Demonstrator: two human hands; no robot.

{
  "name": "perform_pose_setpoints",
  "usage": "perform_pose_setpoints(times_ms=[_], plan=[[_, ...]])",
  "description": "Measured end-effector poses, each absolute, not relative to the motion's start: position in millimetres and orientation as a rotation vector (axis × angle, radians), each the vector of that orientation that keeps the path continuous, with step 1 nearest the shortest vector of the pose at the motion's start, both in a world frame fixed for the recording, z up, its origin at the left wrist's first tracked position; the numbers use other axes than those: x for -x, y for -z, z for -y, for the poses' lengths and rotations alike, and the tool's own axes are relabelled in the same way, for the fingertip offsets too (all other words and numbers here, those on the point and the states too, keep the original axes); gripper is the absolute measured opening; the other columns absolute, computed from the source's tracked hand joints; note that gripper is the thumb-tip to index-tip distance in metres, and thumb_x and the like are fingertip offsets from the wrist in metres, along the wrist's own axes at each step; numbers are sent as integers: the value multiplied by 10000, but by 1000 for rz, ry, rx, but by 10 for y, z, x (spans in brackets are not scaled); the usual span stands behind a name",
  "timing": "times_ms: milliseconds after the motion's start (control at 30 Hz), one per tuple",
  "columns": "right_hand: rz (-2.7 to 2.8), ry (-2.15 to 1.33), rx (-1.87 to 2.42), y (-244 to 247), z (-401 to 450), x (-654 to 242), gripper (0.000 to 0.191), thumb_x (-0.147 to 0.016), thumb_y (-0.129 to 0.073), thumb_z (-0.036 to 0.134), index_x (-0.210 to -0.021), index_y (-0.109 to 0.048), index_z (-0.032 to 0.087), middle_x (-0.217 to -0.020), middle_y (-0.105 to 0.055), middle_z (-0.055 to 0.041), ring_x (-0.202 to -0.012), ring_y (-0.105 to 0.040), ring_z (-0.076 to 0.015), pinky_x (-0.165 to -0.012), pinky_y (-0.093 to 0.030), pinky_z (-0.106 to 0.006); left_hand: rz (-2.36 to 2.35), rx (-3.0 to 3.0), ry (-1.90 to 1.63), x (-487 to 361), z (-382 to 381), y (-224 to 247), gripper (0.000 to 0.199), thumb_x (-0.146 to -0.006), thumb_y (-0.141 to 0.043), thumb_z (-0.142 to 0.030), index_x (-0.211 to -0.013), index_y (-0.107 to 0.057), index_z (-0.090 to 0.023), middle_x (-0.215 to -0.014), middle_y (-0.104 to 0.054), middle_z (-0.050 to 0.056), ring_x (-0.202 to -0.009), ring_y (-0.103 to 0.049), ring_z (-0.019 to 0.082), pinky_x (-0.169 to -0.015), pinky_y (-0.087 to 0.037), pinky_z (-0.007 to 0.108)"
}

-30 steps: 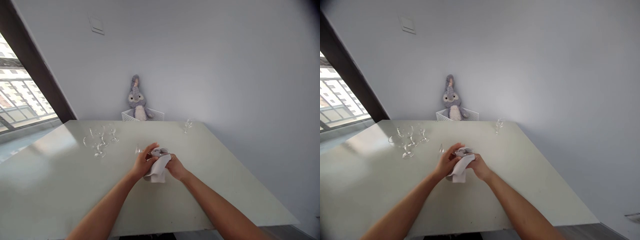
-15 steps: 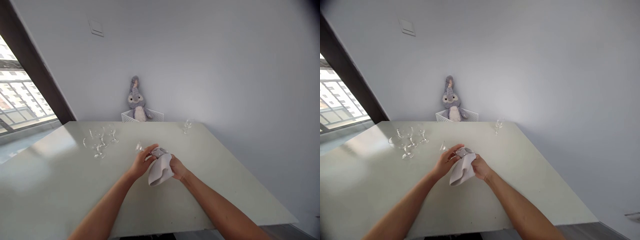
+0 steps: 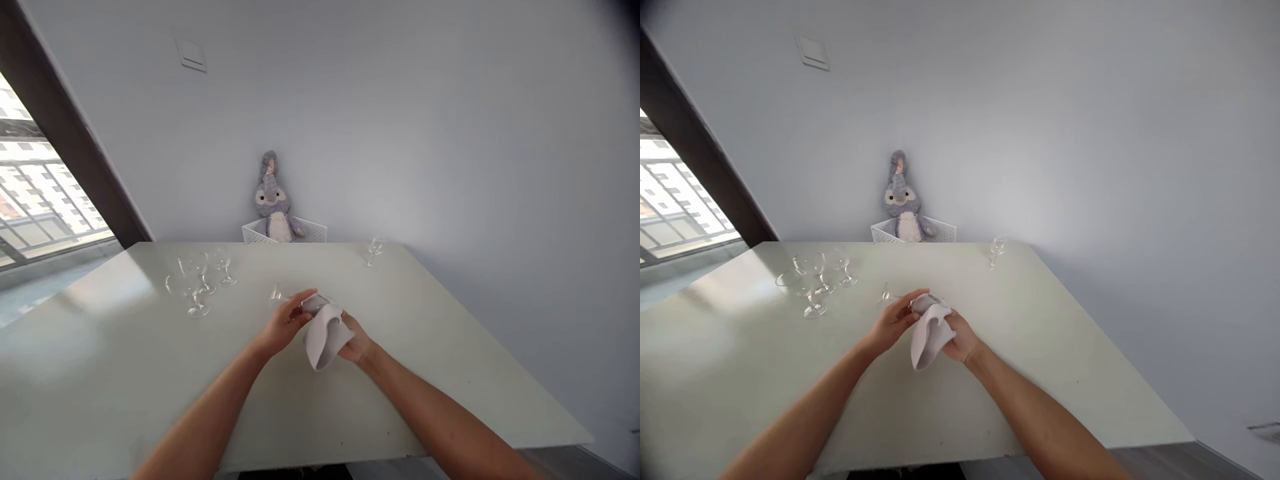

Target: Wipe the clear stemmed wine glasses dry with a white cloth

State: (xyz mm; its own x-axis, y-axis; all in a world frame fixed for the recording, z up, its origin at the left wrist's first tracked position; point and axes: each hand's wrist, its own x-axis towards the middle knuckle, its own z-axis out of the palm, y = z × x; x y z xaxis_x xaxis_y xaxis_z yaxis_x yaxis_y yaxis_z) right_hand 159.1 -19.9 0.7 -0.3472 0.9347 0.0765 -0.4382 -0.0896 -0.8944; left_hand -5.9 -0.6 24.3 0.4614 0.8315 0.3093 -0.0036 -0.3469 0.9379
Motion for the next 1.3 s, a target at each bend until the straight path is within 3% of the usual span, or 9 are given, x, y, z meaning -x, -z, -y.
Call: perform_pose_setpoints(times_ms=[233, 367, 467, 533, 633, 767, 933, 1200, 1300], plan=[[1991, -690, 1032, -87, 307, -1609, 294, -750, -529, 257, -1036, -594, 241, -955, -633, -24, -874, -568, -187, -751, -424, -280, -1002, -1871, -993, 54, -15, -178, 453, -850, -330, -437, -1211, -472, -202, -930, -645, 43, -804, -583, 162, -725, -446, 271], [2333, -226, 1283, -93, 194, -1769, 352, -787, -468, 205, -1125, -542, 269, -974, -642, -28, -850, -589, -172, -714, -409, -255, -1232, -2247, -843, 97, -31, -165, 408, -883, -278, -344, -1254, -407, -235, -791, -663, 24, -703, -595, 159, -677, -446, 293], [2455, -9, 1283, -76, 116, -1848, 401, -784, -471, 182, -1170, -504, 285, -970, -645, -26, -854, -584, -173, -708, -395, -261, -1385, -2664, -946, 163, -62, -219, 386, -853, -380, -247, -1235, -429, -227, -1001, -627, 77, -944, -554, 212, -847, -385, 384], [2505, 82, 1225, -72, 96, -1867, 413, -783, -472, 172, -1177, -495, 295, -969, -644, -23, -862, -577, -174, -717, -385, -270, -1360, -2857, -962, 199, -86, -252, 414, -824, -450, -230, -1237, -419, -222, -1154, -551, 96, -1100, -463, 239, -955, -289, 436], [2572, 154, 1145, -80, 95, -1870, 380, -784, -464, 155, -1136, -527, 285, -915, -650, -22, -813, -578, -166, -700, -377, -272, -1215, -2991, -772, 232, -125, -256, 412, -808, -497, -310, -1204, -432, -215, -1080, -584, 79, -1025, -513, 211, -992, -251, 433], [2592, 174, 1122, -109, 71, -1897, 333, -772, -491, 158, -1083, -561, 253, -900, -649, -29, -769, -582, -162, -688, -378, -271, -1160, -3000, -659, 267, -179, -212, 386, -801, -445, -469, -1063, -516, -195, -817, -614, 44, -788, -571, 175, -896, -349, 384], [2551, 210, 1158, -131, 17, -1971, 304, -775, -505, 167, -1064, -577, 227, -879, -652, -46, -756, -583, -162, -692, -387, -269, -1253, -2950, -682, 285, -184, -211, 398, -815, -358, -527, -926, -556, -200, -725, -588, 28, -626, -546, 149, -658, -378, 292], [2406, 342, 1234, -81, -31, -2051, 316, -768, -490, 149, -1056, -586, 238, -873, -662, -33, -731, -580, -160, -647, -394, -255, -1484, -2842, -736, 221, -129, -221, 438, -812, -354, -538, -1004, -542, -193, -686, -623, 32, -670, -579, 177, -724, -333, 319], [2242, 377, 1267, -102, -22, -2082, 358, -785, -440, 127, -1118, -548, 206, -1021, -634, -55, -841, -579, -157, -694, -408, -250, -1701, -2707, -712, 252, -158, -184, 411, -829, -347, -512, -973, -555, -188, -662, -632, 37, -630, -583, 187, -695, -332, 325]])
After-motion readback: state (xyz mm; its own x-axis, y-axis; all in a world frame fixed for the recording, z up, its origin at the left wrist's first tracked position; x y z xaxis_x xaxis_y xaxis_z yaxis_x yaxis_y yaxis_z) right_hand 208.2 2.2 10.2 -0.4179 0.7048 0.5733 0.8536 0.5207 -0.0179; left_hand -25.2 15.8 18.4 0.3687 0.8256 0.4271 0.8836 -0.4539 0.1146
